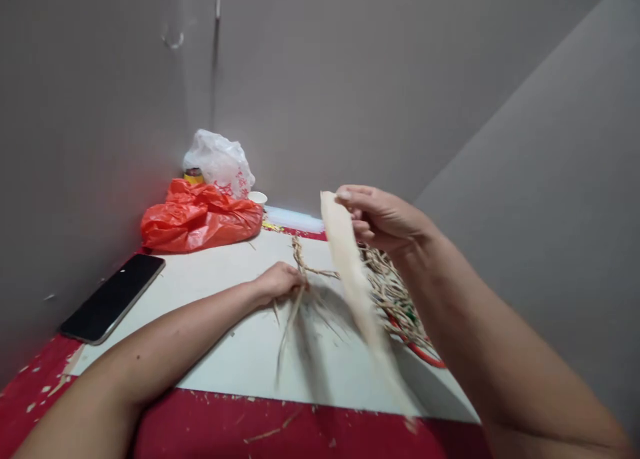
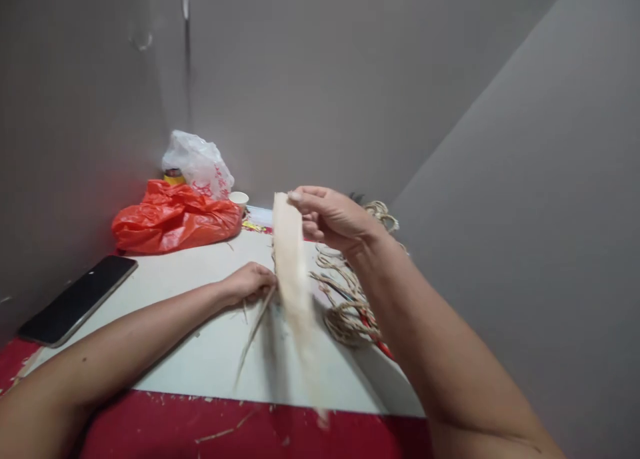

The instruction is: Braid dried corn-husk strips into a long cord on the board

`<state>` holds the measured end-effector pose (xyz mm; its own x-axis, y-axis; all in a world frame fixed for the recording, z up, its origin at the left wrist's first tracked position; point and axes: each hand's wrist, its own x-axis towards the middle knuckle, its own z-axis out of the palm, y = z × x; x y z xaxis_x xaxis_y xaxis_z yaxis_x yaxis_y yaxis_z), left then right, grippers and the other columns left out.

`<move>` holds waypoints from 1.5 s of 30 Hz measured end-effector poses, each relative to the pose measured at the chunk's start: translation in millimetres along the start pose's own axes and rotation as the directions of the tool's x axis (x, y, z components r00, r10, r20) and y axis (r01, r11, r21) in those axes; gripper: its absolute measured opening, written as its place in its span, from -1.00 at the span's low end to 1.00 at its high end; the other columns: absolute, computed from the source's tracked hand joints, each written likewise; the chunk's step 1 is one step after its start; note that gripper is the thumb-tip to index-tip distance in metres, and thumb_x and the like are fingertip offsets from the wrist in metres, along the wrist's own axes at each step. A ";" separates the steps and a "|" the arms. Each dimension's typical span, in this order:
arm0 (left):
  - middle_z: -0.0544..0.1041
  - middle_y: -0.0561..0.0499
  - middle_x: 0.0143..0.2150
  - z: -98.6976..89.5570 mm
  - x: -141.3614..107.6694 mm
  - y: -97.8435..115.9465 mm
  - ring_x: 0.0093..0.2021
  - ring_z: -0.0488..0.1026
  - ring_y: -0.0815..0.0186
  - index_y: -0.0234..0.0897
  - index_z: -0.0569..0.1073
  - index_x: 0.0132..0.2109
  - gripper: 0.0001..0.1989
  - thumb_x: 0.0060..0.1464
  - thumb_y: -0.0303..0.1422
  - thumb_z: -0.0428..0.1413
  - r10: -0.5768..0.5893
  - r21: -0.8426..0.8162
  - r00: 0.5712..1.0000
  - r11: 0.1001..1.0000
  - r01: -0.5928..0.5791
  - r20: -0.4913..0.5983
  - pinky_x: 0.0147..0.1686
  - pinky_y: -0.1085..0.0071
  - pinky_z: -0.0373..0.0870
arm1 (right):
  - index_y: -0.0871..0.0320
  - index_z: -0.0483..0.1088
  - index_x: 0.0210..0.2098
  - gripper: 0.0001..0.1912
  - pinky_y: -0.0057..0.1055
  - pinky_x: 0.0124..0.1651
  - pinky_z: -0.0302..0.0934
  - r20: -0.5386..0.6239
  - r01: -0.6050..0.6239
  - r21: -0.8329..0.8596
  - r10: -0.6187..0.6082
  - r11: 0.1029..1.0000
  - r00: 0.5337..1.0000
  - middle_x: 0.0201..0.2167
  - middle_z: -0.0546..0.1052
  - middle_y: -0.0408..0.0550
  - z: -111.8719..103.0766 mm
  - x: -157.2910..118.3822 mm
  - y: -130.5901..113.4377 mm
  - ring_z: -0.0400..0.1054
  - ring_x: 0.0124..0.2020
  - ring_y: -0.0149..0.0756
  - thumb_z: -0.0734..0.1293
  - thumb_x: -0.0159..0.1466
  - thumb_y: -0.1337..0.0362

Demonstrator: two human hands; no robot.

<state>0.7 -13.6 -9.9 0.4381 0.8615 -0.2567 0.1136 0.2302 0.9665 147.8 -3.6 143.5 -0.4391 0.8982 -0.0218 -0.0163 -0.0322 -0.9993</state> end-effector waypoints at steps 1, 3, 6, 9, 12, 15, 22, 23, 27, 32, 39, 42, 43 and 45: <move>0.26 0.15 -0.75 -0.7 1.8 -0.8 -0.78 -0.04 0.56 -0.38 0.44 -0.52 -0.85 -0.07 -0.39 0.09 0.004 0.000 0.999 1.000 -0.004 0.035 -0.74 0.50 -0.19 | 0.19 0.23 -0.57 -0.65 -0.66 -0.77 -0.16 -0.041 -0.029 -0.089 0.025 0.996 0.999 -0.76 0.18 -0.33 -6.7 -15.0 2.5 -0.01 -0.79 -0.65 0.49 -0.05 0.18; 0.36 0.10 -0.69 -1.4 5.3 -2.8 -0.79 -0.03 0.56 -0.38 0.44 -0.47 -0.86 -0.05 -0.39 0.06 0.016 0.004 0.997 1.000 -0.017 0.078 -0.75 0.50 -0.20 | 0.20 0.28 -0.56 -0.69 -0.62 -0.76 -0.09 -0.096 -0.121 -0.295 0.096 0.948 0.991 -0.77 0.23 -0.29 -10.6 -35.1 21.2 0.05 -0.79 -0.61 0.48 -0.04 0.19; 0.27 0.15 -0.75 0.6 6.7 -5.0 -0.80 -0.06 0.55 -0.36 0.41 -0.49 -0.84 -0.05 -0.36 0.05 0.048 0.036 0.997 0.998 -0.050 0.053 -0.75 0.49 -0.21 | 0.21 0.29 -0.56 -0.75 -0.59 -0.73 0.00 -0.096 -0.228 -0.478 0.208 0.848 0.974 -0.75 0.29 -0.26 -1.1 -43.3 69.4 0.13 -0.77 -0.56 0.44 -0.01 0.23; 0.15 0.20 -0.80 5.5 3.5 -5.9 -0.80 -0.07 0.55 -0.35 0.40 -0.51 -0.85 -0.06 -0.39 0.03 0.053 0.056 0.998 0.997 -0.052 -0.018 -0.74 0.50 -0.20 | 0.19 0.24 -0.58 -0.77 -0.60 -0.73 -0.04 -0.133 -0.253 -0.475 0.216 0.843 0.967 -0.80 0.24 -0.31 12.3 -38.8 112.7 0.09 -0.78 -0.57 0.40 0.02 0.28; 0.19 0.19 -0.77 10.4 1.7 -8.2 -0.77 0.00 0.55 -0.35 0.37 -0.53 -0.87 -0.08 -0.44 0.00 0.077 0.070 0.993 0.995 -0.071 -0.090 -0.71 0.53 -0.13 | 0.20 0.23 -0.60 -0.77 -0.62 -0.73 -0.09 -0.188 -0.207 -0.421 0.138 0.883 0.972 -0.81 0.21 -0.34 19.7 -34.8 133.2 0.06 -0.78 -0.60 0.39 0.00 0.32; 0.32 0.14 -0.68 13.3 3.7 -12.5 -0.68 0.17 0.52 -0.34 0.34 -0.54 -0.85 -0.06 -0.41 -0.01 0.115 0.072 0.985 0.992 -0.106 -0.130 -0.63 0.56 0.05 | 0.21 0.27 -0.55 -0.78 -0.63 -0.70 0.01 -0.189 -0.224 -0.266 0.177 0.937 0.966 -0.79 0.27 -0.32 19.9 -36.1 135.9 0.14 -0.76 -0.56 0.42 -0.06 0.32; 0.37 0.09 -0.64 12.9 7.1 -18.6 -0.61 0.25 0.44 -0.34 0.36 -0.53 -0.76 -0.01 -0.28 0.00 0.244 0.224 0.955 0.953 -0.204 -0.169 -0.58 0.51 0.14 | 0.29 0.37 -0.47 -0.74 -0.62 -0.60 0.21 -0.089 -0.332 0.085 0.339 0.939 0.936 -0.68 0.46 -0.14 13.4 -44.3 134.5 0.30 -0.68 -0.51 0.47 -0.12 0.32; 0.36 0.09 -0.63 12.3 6.2 -18.6 -0.60 0.25 0.44 -0.34 0.37 -0.53 -0.76 -0.02 -0.29 0.00 0.268 0.264 0.947 0.940 -0.217 -0.176 -0.57 0.50 0.14 | 0.29 0.37 -0.47 -0.78 -0.61 -0.61 0.20 -0.092 -0.340 0.090 0.348 0.936 0.933 -0.69 0.46 -0.12 13.7 -44.2 135.6 0.30 -0.70 -0.51 0.45 -0.08 0.32; 0.38 0.07 -0.61 9.7 0.0 -17.4 -0.55 0.27 0.41 -0.34 0.37 -0.55 -0.77 -0.03 -0.33 -0.01 0.342 0.401 0.915 0.885 -0.237 -0.213 -0.51 0.48 0.16 | 0.27 0.34 -0.52 -0.90 -0.61 -0.65 0.18 -0.142 -0.317 0.000 0.314 0.948 0.939 -0.73 0.45 -0.11 21.5 -42.2 140.9 0.29 -0.73 -0.49 0.34 0.06 0.36; 0.36 0.07 -0.63 10.3 -7.0 -14.9 -0.55 0.27 0.39 -0.32 0.37 -0.54 -0.77 0.00 -0.34 -0.04 0.353 0.484 0.898 0.853 -0.194 -0.262 -0.51 0.46 0.16 | 0.21 0.26 -0.56 -0.86 -0.62 -0.70 0.11 -0.239 -0.236 -0.153 0.196 0.960 0.951 -0.79 0.38 -0.18 33.9 -42.2 149.2 0.24 -0.77 -0.49 0.28 0.10 0.37; 0.35 0.07 -0.61 11.1 -6.2 -16.5 -0.54 0.25 0.40 -0.32 0.35 -0.54 -0.76 0.02 -0.33 -0.04 0.448 0.570 0.845 0.791 -0.222 -0.293 -0.49 0.47 0.13 | 0.20 0.23 -0.61 -0.86 -0.63 -0.67 0.10 -0.291 -0.132 -0.298 0.042 0.945 0.956 -0.78 0.36 -0.20 32.9 -42.8 157.9 0.26 -0.74 -0.51 0.27 0.05 0.42; 0.34 0.08 -0.63 12.0 -6.3 -17.3 -0.56 0.23 0.41 -0.32 0.35 -0.54 -0.76 0.02 -0.32 -0.03 0.430 0.542 0.855 0.810 -0.223 -0.289 -0.52 0.48 0.11 | 0.20 0.25 -0.59 -0.85 -0.61 -0.69 0.12 -0.236 -0.202 -0.183 0.156 0.962 0.959 -0.76 0.38 -0.17 31.1 -43.8 152.9 0.26 -0.75 -0.49 0.27 0.09 0.38; 0.34 0.08 -0.64 12.6 -6.7 -17.1 -0.57 0.23 0.42 -0.32 0.36 -0.53 -0.76 0.03 -0.32 -0.03 0.412 0.521 0.866 0.824 -0.221 -0.285 -0.53 0.48 0.10 | 0.21 0.25 -0.59 -0.85 -0.60 -0.68 0.14 -0.206 -0.229 -0.128 0.200 0.965 0.958 -0.74 0.40 -0.16 30.5 -44.1 150.5 0.27 -0.74 -0.49 0.27 0.10 0.37; 0.33 0.08 -0.65 14.0 -7.6 -16.1 -0.58 0.22 0.42 -0.33 0.36 -0.53 -0.76 0.03 -0.32 -0.03 0.381 0.470 0.882 0.854 -0.222 -0.277 -0.54 0.49 0.09 | 0.22 0.27 -0.59 -0.85 -0.60 -0.67 0.17 -0.159 -0.267 -0.055 0.255 0.962 0.954 -0.71 0.43 -0.12 29.7 -44.8 146.7 0.28 -0.73 -0.49 0.27 0.10 0.38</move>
<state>8.0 -30.2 -23.5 0.1828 0.9729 0.1414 0.4187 -0.2071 0.8842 138.3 -61.6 -1.3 -0.2800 0.9181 -0.2807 0.1511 -0.2466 -0.9573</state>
